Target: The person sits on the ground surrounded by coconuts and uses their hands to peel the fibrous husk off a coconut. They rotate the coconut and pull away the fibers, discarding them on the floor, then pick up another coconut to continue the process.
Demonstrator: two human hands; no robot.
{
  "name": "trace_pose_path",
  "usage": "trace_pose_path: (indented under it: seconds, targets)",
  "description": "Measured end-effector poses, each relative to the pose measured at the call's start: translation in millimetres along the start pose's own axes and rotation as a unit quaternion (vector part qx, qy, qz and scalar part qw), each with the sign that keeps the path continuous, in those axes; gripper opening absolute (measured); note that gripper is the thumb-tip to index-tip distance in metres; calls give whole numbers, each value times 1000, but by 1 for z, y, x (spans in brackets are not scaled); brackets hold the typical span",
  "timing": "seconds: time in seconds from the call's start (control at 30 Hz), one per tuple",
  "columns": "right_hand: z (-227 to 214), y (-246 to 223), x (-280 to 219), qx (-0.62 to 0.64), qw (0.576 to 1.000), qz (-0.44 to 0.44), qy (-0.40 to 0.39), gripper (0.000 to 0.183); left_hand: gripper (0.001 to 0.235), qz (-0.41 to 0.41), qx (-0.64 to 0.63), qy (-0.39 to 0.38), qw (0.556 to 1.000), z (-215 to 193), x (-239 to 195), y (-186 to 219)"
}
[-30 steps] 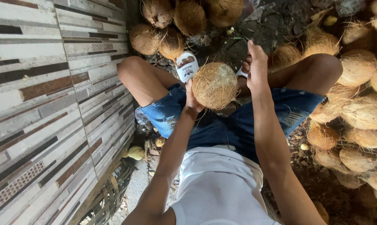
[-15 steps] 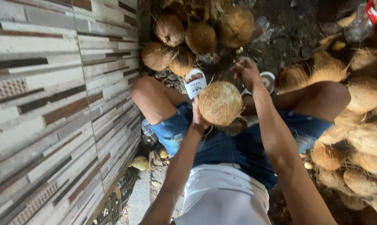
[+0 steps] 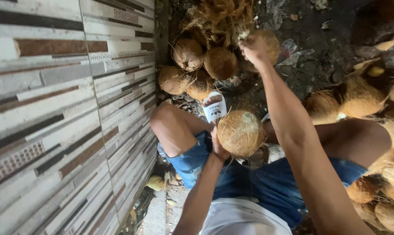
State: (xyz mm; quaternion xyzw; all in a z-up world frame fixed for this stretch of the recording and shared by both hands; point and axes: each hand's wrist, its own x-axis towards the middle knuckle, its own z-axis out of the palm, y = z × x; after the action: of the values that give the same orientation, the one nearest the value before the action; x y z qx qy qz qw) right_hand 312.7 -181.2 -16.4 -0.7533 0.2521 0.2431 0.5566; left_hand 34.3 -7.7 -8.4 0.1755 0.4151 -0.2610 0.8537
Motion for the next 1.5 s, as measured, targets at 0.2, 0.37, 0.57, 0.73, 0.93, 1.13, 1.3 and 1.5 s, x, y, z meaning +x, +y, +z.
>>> trace_pose_path:
  seconds: [0.2,0.37,0.57,0.73,0.93,1.13,1.3,1.5]
  targets:
    - [8,-16,35,49,997,50,-18,21,73,-2,-46,27,999,-8,4,5]
    - [8,-22,44,29,999,4,-35,21,72,27,-45,31,998,-6,3,8]
    - [9,-17,22,28,997,-70,-36,51,82,-5,-28,59,998,-12,3,8]
    - [8,17,-33,146,982,-107,-51,65,77,4,25,60,998,-10,-2,10]
    - [-13,73,-131,260,957,35,-128,66,71,20,44,72,996,0,-12,15]
    - [-7,42,-262,156,964,-130,-173,112,92,21,15,19,999,-3,-20,13]
    - [18,89,-259,217,955,-155,-129,79,107,13,56,-51,997,17,-48,14]
    - [27,58,-280,223,959,-154,-89,62,88,53,53,-45,996,-12,-22,25]
